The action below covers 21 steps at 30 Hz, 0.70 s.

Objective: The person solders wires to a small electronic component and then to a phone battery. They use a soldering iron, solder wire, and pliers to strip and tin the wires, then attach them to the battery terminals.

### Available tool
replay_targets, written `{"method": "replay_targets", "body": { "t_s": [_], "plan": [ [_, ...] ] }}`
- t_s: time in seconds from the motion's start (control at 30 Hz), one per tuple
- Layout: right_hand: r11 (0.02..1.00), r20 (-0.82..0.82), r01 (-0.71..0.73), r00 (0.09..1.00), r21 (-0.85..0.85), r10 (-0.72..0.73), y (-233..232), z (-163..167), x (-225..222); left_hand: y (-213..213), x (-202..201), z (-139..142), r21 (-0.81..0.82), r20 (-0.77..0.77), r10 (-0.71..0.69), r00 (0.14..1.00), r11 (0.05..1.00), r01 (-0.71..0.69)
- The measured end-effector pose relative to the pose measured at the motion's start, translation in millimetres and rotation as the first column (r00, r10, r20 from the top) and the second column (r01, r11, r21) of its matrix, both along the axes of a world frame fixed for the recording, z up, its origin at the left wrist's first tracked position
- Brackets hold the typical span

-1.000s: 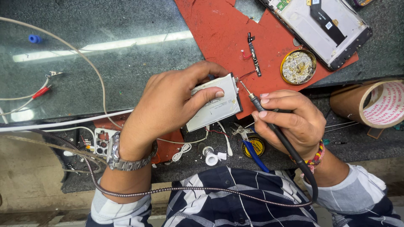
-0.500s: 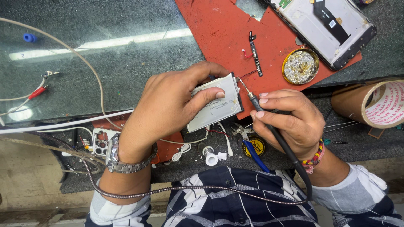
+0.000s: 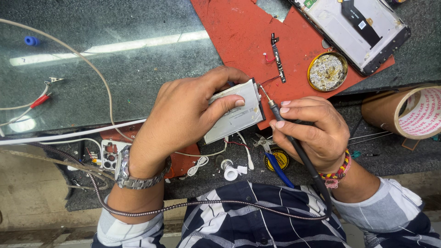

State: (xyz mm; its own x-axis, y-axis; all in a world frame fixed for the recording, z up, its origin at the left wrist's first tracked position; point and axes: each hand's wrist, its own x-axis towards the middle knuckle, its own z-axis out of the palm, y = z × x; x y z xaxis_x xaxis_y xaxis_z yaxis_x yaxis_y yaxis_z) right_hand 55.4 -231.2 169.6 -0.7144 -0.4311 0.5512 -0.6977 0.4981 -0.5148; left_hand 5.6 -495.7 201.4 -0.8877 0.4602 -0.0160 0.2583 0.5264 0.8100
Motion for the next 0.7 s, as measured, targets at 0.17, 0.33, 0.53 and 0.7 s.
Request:
{"method": "replay_targets", "body": {
  "t_s": [0.17,0.33,0.53,0.7],
  "plan": [
    [1.000,0.002,0.015,1.000,0.026,-0.015,-0.3,2.3,0.9,1.1,-0.2,1.6,-0.018,-0.017,0.001,1.000,1.000,-0.001],
    [0.999,0.009,0.021,1.000,0.031,-0.021,-1.3,3.9,1.3,1.6,-0.5,2.0,-0.025,-0.010,0.001,1.000,1.000,-0.001],
    [0.999,0.003,0.019,1.000,0.032,-0.019,-2.5,4.1,0.9,2.8,-0.1,5.0,-0.024,-0.031,0.001,1.000,1.000,-0.002],
    [0.999,0.004,0.024,1.000,0.034,-0.024,-3.3,4.5,0.9,6.6,0.5,9.6,-0.062,-0.022,0.017,1.000,0.998,-0.019]
  ]
}}
